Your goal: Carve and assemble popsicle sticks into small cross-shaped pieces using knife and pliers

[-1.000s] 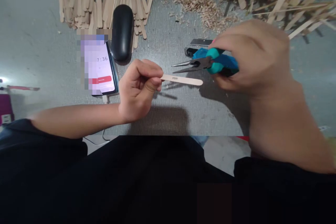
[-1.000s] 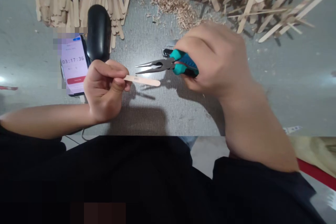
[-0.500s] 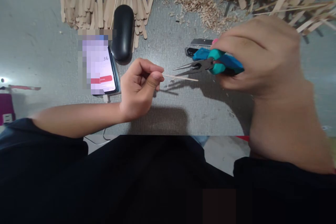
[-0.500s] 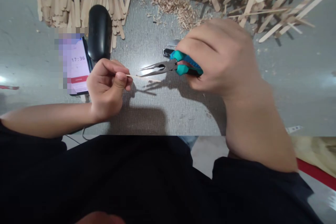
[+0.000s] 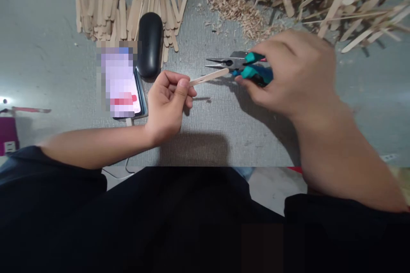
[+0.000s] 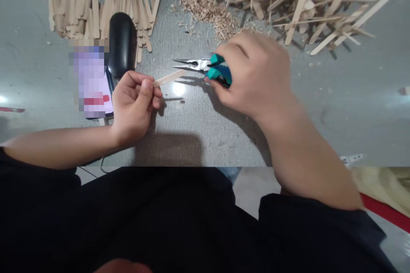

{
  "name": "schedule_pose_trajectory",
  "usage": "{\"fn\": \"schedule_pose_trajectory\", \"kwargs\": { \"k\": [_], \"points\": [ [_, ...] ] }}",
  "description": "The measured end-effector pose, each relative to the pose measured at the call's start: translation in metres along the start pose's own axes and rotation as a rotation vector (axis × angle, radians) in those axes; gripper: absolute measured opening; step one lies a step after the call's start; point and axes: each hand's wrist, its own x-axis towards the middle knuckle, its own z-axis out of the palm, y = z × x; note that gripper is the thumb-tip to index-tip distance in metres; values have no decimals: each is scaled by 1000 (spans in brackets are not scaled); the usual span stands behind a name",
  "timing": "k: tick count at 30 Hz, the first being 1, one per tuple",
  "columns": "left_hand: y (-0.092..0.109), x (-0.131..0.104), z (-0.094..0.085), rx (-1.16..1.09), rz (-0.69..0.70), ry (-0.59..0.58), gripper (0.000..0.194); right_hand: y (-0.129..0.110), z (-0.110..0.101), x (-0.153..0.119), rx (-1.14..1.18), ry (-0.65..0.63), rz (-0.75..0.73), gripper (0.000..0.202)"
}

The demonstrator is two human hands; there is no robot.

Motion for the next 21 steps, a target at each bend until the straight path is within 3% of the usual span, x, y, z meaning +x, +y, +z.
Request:
{"fn": "schedule_pose_trajectory", "kwargs": {
  "k": [4,10,15,21],
  "points": [
    [5,-2,1,5,-34,-22,20,-4,5,-2,70,-38,181,51],
    [11,-5,2,20,-89,-46,11,38,9,-1,51,-19,297,49],
    [12,-7,2,7,-97,-67,10,59,26,-6,116,-47,230,47],
    [10,-7,1,8,-144,-73,8,59,28,-4,170,-100,245,43]
  ]
}}
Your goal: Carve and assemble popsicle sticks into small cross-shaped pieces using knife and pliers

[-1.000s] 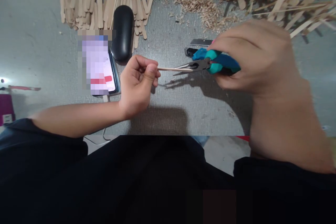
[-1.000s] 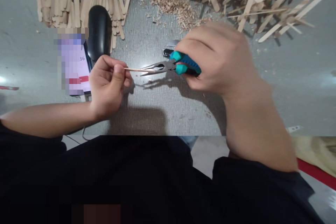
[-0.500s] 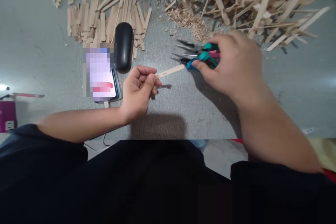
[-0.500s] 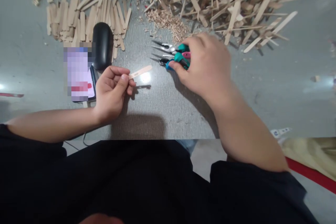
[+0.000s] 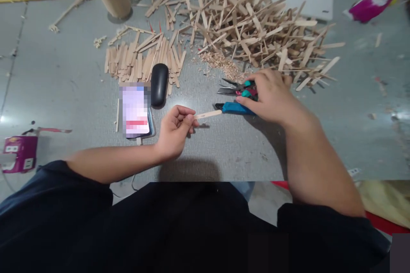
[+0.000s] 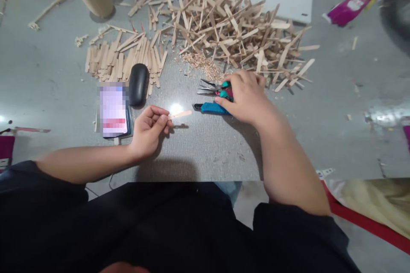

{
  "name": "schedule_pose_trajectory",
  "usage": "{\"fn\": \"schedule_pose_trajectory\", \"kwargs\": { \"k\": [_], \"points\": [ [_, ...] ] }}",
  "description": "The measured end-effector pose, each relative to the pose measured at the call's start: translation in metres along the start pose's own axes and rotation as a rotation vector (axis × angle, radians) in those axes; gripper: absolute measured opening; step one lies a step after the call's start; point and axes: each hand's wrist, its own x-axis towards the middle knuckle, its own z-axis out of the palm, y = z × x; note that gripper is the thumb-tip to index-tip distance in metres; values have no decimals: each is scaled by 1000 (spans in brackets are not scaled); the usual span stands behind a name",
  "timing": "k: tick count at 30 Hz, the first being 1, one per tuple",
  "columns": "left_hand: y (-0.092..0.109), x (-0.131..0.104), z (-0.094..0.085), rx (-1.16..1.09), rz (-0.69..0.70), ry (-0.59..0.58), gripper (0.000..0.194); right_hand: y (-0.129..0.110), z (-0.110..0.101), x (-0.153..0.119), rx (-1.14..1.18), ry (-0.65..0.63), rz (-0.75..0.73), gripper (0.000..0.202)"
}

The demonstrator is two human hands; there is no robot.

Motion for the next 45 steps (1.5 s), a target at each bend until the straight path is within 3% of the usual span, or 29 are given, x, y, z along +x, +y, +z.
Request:
{"fn": "schedule_pose_trajectory", "kwargs": {
  "k": [4,9,13,16,19,25,28,33,35,38,40,42,45],
  "points": [
    [-4,0,-1,12,-40,-5,2,-7,-6,7,-5,-51,92,42],
    [-7,-1,-3,145,-44,-96,12,-17,-15,11,-41,-71,123,43],
    [-4,-3,-5,184,10,-115,18,-43,-22,12,-131,0,95,41],
    [-2,-2,-5,192,39,-124,27,-68,-23,25,-126,-46,29,36],
    [-1,-2,-5,180,48,-158,38,-92,-16,60,-127,-154,-74,34],
    [0,-4,-3,148,9,-202,54,-123,10,163,-176,-309,-260,41],
    [2,-5,-4,175,-26,-218,52,-125,24,196,-198,-349,-295,42],
    [4,-6,-5,236,-30,-197,40,-106,37,219,-266,-364,-405,31],
    [2,-6,-5,233,-30,-150,38,-95,31,220,-245,-335,-473,21],
    [-3,-8,-5,212,-50,-87,37,-81,3,203,-121,-244,-428,7],
    [-7,-8,-5,199,-67,-79,36,-76,-22,174,-23,-148,-371,6],
    [-9,-8,-6,197,-84,-87,34,-77,-45,133,157,57,-332,9],
    [-7,-8,-7,200,-99,-110,28,-90,-64,67,444,323,-403,9]
  ]
}}
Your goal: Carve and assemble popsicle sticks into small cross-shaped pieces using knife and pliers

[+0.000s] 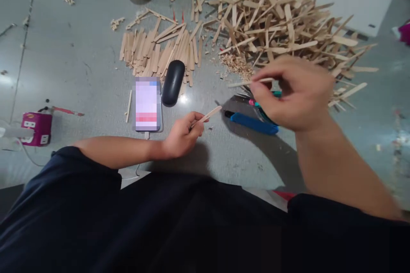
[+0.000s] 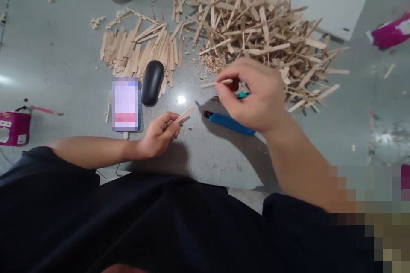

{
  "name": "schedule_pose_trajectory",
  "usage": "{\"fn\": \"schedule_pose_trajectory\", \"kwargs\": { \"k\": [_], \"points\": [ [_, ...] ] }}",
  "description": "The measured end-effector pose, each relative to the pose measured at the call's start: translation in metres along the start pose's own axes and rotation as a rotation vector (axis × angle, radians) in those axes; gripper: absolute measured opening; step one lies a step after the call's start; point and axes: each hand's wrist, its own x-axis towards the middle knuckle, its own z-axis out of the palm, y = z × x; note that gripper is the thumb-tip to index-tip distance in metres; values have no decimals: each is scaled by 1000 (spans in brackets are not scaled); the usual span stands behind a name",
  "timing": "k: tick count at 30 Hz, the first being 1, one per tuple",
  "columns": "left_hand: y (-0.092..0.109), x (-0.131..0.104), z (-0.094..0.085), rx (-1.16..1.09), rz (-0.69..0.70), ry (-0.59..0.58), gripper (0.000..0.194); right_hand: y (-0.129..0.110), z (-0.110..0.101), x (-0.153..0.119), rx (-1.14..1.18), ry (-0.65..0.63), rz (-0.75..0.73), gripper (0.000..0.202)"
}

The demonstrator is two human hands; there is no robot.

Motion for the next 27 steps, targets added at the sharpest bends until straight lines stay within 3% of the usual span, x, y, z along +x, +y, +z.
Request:
{"fn": "schedule_pose_trajectory", "kwargs": {
  "k": [2,4,6,9,12,17,27],
  "points": [
    [3,0,-1,-16,-13,-28,28,-24,-3,-29,14,32,-47,17],
    [6,1,-1,-45,-30,-55,32,-38,2,-53,67,15,-198,28],
    [8,2,-1,-68,-35,-72,38,-41,9,-71,114,46,-268,30],
    [8,2,-1,-64,-23,-81,41,-37,17,-88,71,-49,-267,27],
    [7,0,-3,-21,-13,-82,42,-35,23,-95,20,-161,-270,35],
    [5,-2,-5,23,-9,-89,46,-43,29,-92,89,-30,-340,24],
    [1,1,-10,32,28,-106,46,-36,39,-91,108,-14,-348,21]
  ]
}}
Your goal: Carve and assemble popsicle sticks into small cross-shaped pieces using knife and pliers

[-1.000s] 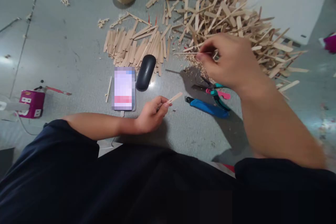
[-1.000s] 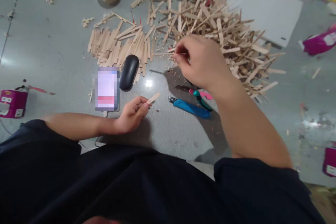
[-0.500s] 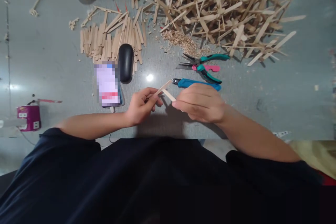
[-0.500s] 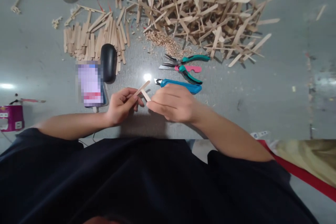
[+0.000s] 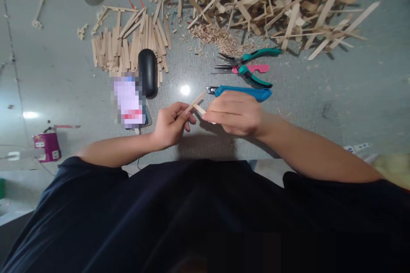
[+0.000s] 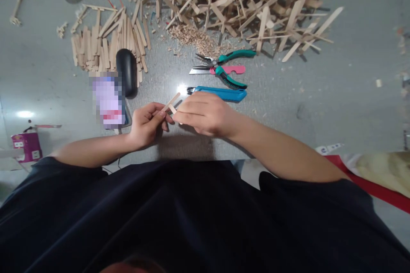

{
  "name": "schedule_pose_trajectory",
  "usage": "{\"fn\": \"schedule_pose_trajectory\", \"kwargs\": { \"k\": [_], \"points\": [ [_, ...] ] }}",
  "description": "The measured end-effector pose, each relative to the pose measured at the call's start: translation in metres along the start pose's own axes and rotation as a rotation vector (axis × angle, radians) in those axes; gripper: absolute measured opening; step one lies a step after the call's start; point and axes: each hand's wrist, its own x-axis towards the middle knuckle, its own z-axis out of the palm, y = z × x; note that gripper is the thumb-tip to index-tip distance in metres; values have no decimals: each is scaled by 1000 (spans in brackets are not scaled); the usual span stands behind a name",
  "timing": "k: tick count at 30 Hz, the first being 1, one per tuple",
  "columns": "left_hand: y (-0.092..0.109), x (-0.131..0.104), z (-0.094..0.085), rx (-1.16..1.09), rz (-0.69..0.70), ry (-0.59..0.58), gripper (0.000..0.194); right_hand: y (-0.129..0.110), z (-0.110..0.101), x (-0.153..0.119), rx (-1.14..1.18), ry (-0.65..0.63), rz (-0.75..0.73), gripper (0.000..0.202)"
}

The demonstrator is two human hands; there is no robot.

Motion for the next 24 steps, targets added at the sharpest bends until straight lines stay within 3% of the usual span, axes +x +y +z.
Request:
{"fn": "schedule_pose_trajectory", "kwargs": {
  "k": [5,8,12,19,24],
  "points": [
    [-1,-2,4,100,57,-37,51,8,11,-8,-59,-88,-37,23],
    [-2,0,9,194,95,10,55,14,14,-13,-121,-122,-20,23],
    [-3,3,12,300,139,70,46,20,14,-15,-178,-165,-66,26],
    [-9,5,13,439,231,159,35,14,7,-16,-240,32,-251,25],
    [-8,1,15,547,288,200,29,11,3,-18,-275,-49,-303,30]
  ]
}}
